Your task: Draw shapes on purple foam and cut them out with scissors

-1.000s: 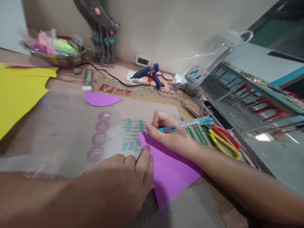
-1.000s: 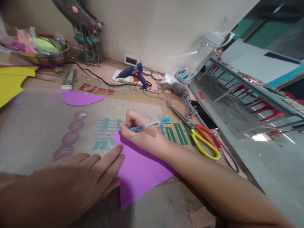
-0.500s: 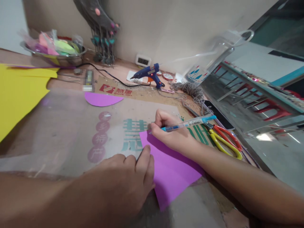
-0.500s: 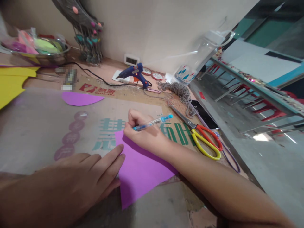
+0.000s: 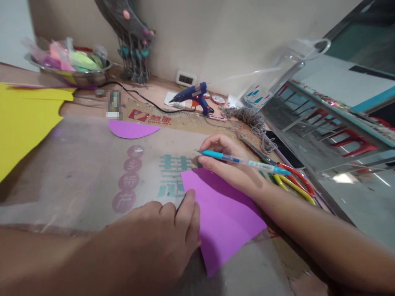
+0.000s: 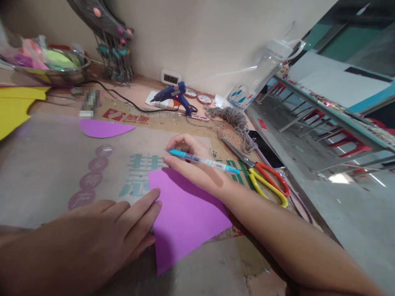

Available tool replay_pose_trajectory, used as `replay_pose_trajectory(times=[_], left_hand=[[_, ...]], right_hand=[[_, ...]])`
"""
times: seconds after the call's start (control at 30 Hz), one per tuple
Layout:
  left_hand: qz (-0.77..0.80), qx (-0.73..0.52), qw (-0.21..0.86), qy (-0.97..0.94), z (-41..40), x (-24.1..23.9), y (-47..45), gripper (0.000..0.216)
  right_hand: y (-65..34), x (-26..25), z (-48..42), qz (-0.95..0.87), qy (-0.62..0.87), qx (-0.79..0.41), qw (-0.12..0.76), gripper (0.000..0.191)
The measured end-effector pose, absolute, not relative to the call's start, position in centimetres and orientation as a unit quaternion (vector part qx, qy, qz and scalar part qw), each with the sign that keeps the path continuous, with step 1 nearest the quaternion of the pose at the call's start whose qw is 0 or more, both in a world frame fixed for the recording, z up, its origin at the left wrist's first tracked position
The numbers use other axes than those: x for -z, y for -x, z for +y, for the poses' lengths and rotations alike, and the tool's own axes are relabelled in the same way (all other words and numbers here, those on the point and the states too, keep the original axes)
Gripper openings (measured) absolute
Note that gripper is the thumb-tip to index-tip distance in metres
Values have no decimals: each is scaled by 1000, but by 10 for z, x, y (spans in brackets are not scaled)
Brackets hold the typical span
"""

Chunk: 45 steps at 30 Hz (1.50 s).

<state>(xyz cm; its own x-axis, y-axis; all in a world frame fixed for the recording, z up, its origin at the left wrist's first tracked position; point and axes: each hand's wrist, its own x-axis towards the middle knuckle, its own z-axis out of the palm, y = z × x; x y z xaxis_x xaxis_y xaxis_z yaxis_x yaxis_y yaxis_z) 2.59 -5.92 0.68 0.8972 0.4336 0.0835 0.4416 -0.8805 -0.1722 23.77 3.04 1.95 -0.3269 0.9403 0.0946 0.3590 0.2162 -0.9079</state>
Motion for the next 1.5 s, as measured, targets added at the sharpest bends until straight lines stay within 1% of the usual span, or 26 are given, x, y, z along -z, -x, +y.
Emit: replay_pose_trajectory(times=[0.07,0.17,0.27,0.43,0.57,0.8,0.97,1.1,1.27,1.4,1.5], left_hand=[[-226,23,96,969,-59,-7,-26,43],[-222,28,103,969,-59,-8,-26,42],[-220,31,100,970,-59,-9,-26,42],[-218,20,87,972,-57,-10,-27,44],[-219,13,83,972,-56,-12,-28,44],[-223,39,94,969,-58,-10,-27,42],[-235,18,84,968,-56,-8,-30,41],[-246,-1,88,965,-56,-4,-32,46],[-271,-1,98,958,-58,-1,-33,47],[-265,-7,101,959,-58,-2,-32,45],[-262,4,97,960,-56,0,-31,44]], right_hand=[[-238,-17,28,-699,463,-424,341,23],[-238,-13,25,-727,449,-417,310,26],[-238,-10,26,-746,440,-400,299,24],[-234,-8,28,-738,480,-370,296,32],[-233,-6,27,-737,489,-363,293,30],[-234,-1,29,-753,486,-343,282,31],[-234,0,30,-754,493,-339,272,32],[-234,0,30,-752,501,-336,266,31],[-233,-2,29,-739,492,-365,282,32],[-232,-8,30,-691,485,-447,296,27],[-233,-9,32,-661,477,-491,308,29]])
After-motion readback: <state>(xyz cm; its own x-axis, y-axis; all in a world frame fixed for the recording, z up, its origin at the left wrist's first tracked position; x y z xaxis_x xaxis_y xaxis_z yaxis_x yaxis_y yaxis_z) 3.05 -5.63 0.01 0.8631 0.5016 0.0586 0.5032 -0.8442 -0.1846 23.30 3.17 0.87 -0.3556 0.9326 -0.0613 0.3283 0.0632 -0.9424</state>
